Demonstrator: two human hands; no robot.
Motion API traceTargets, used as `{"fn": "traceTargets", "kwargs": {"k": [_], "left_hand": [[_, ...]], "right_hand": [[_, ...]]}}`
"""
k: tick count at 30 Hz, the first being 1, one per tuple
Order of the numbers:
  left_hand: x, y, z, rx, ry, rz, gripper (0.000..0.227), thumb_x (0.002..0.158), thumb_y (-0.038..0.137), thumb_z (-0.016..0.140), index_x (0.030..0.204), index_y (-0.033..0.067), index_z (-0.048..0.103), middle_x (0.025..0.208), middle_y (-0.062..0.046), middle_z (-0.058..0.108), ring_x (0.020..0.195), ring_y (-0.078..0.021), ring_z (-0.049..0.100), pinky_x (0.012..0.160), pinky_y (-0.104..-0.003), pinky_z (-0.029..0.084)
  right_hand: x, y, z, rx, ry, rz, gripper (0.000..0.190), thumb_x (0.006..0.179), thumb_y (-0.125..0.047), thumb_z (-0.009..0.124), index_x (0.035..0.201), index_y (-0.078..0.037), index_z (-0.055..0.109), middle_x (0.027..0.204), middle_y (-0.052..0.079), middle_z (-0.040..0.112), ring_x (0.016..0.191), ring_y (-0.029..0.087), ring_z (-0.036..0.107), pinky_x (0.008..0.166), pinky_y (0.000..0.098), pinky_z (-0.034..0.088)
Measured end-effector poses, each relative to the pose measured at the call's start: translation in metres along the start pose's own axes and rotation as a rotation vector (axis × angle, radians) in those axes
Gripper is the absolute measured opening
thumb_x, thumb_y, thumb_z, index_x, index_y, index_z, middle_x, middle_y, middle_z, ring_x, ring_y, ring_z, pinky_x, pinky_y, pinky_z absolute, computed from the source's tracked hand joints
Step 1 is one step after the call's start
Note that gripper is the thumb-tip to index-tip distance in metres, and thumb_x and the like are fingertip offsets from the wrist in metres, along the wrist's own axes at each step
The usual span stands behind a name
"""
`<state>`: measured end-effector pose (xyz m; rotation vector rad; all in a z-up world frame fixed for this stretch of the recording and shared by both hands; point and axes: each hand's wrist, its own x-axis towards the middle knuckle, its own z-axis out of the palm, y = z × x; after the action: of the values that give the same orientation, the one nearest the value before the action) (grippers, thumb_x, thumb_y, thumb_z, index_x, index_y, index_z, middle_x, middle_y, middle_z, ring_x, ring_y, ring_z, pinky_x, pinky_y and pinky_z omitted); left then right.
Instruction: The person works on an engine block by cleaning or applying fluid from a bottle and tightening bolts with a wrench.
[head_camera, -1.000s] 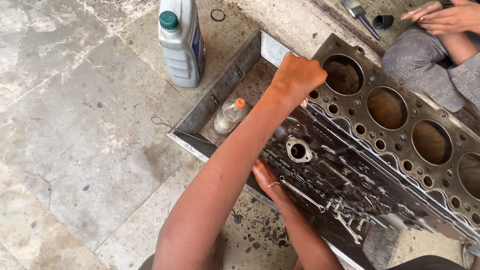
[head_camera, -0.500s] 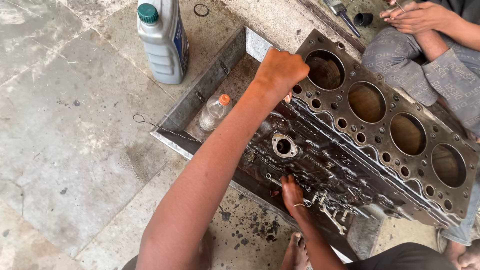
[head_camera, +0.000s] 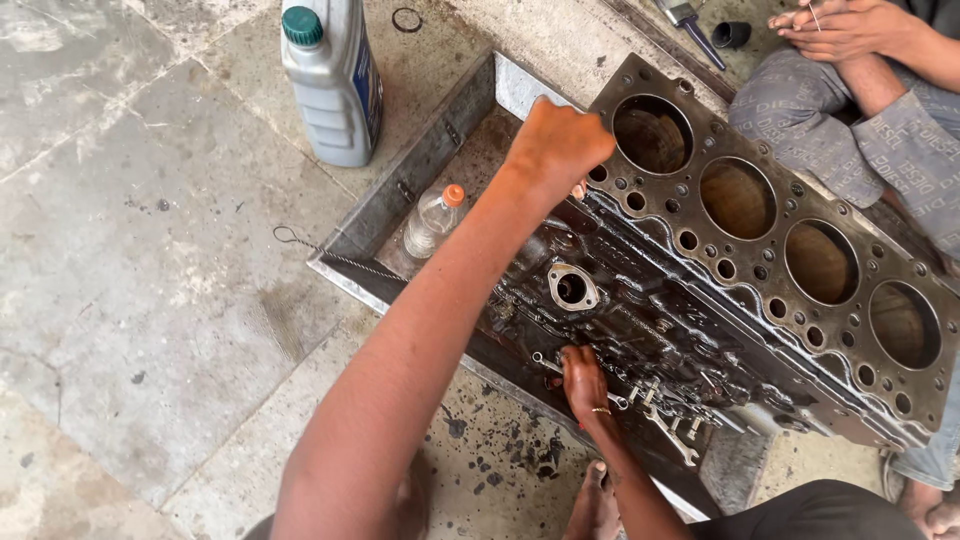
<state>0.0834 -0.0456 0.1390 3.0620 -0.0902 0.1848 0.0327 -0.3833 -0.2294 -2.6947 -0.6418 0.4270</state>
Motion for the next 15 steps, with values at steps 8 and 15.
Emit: {"fn": "traceTargets", "kwargs": {"k": [8,15], "left_hand": [[-0.104,0.051,0.085,0.181,0.687,0.519,0.028,0.089,0.017,0.074,0.068,0.0091,0.057,0.075,-0.007,0.061,0.069,-0.0194,0.065,0.059,-0.035,0.059],[-0.129,0.174,0.329,0.013,0.061,0.818,0.02,0.079,0.014,0.07,0.093,0.0007,0.074,0.071,-0.008,0.072,0.057,-0.0185,0.071,0.046,-0.036,0.057]], "right_hand": [[-0.021,0.036,-0.002,0.139,0.473,-0.088,0.018,0.092,-0.003,0.066,0.11,-0.002,0.07,0.1,0.021,0.066,0.083,0.035,0.069,0.071,0.0467,0.056],[-0.043,0.062,-0.003,0.045,0.417,-0.071,0.013,0.091,-0.004,0.067,0.103,-0.003,0.069,0.1,0.022,0.067,0.089,0.041,0.067,0.075,0.0501,0.055]]}}
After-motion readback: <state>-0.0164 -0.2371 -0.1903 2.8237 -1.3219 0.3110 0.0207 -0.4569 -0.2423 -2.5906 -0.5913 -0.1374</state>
